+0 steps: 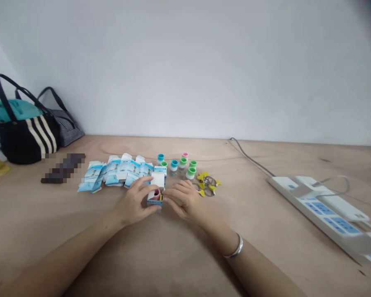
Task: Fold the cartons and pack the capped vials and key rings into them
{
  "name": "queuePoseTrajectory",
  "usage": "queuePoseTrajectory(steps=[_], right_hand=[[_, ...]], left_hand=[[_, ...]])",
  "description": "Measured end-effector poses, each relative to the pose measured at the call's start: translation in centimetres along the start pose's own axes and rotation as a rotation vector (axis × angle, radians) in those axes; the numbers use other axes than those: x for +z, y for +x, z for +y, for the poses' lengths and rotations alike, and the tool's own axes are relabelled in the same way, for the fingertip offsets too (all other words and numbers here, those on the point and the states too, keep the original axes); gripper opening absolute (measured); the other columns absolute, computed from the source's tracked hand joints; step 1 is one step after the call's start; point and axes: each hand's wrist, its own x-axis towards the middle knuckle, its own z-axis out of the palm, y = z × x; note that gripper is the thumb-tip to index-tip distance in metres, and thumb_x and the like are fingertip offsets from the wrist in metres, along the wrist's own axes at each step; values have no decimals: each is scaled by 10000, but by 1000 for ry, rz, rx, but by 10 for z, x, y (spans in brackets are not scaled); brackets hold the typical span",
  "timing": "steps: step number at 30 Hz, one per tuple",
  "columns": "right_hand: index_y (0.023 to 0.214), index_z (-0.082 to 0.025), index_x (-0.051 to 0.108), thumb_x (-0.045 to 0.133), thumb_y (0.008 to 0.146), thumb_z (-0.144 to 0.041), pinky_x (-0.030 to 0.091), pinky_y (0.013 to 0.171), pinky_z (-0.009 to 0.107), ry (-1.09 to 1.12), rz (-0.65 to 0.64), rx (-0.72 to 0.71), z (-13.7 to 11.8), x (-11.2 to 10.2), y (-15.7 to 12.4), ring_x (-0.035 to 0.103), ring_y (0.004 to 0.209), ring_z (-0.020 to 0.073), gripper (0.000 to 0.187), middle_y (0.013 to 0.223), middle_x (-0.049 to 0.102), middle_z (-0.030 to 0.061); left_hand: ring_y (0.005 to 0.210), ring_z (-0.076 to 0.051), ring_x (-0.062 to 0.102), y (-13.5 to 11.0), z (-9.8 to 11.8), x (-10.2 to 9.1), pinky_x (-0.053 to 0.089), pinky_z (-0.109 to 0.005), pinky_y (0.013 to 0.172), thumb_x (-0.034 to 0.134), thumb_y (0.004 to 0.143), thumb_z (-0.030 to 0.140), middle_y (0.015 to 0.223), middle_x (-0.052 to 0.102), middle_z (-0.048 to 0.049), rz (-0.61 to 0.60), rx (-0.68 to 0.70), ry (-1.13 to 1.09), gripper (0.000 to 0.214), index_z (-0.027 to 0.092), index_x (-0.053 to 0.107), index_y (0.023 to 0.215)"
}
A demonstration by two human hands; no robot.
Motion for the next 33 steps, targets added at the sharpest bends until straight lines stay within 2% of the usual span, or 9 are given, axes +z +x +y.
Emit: queuePoseTrajectory(steps=[3,5,10,13,18,25,30,33], right_hand=[[1016,-250,666,549,890,-287,350,709,330,-13,44,-9,0,0,-1,561,774,172,175,827,684,34],[1003,-265,678,552,886,-284,347,698,327,-13,27,-34,1,-1,-2,564,750,168,173,788,680,26],[961,-232,677,497,900,-253,378,620,273,113,-168,-85,3,-1,-7,578,658,143,192,720,658,29],[849,-214,668,519,886,-257,382,565,230,199,-254,-19,3,2,-10,553,580,121,159,645,621,5],[749,-191,659,546,867,-268,369,507,198,326,-289,83,4,10,-13,500,505,95,181,616,607,-4],[674,-159,644,539,865,-303,306,461,185,447,-281,151,9,14,-11,393,480,78,261,538,474,-34],[764,-159,671,489,899,-345,306,472,189,543,-307,174,11,18,-10,375,500,78,293,568,458,-34],[738,-159,651,495,895,-382,303,466,188,569,-339,197,9,19,-10,367,504,79,314,571,433,-37]], left_hand=[[1143,-255,535,0,1,-3,400,-433,999,729,696,413,1207,565,-94,40,9,26,425,249,580,1059],[1126,-251,547,0,4,-4,348,-453,1031,723,697,433,1193,589,-92,47,34,53,435,242,575,1059],[1097,-237,575,2,11,-3,276,-456,1065,692,725,435,1152,633,-77,-30,58,104,450,229,563,1103],[1075,-233,591,2,13,-1,263,-458,1069,671,749,424,1137,650,-71,-93,40,114,449,240,564,1145],[1027,-218,623,-1,11,4,252,-463,1077,651,784,393,1125,673,-49,-154,79,108,435,258,556,1186],[988,-188,640,-4,4,7,273,-445,1072,623,815,399,1100,688,-37,-97,66,40,358,247,566,1134],[990,-188,626,-5,2,7,269,-444,1077,635,804,415,1062,692,-32,-71,18,19,337,247,577,1091],[1004,-199,610,-6,1,8,261,-439,1081,663,776,431,1054,681,-38,-56,11,44,358,251,589,1076]])
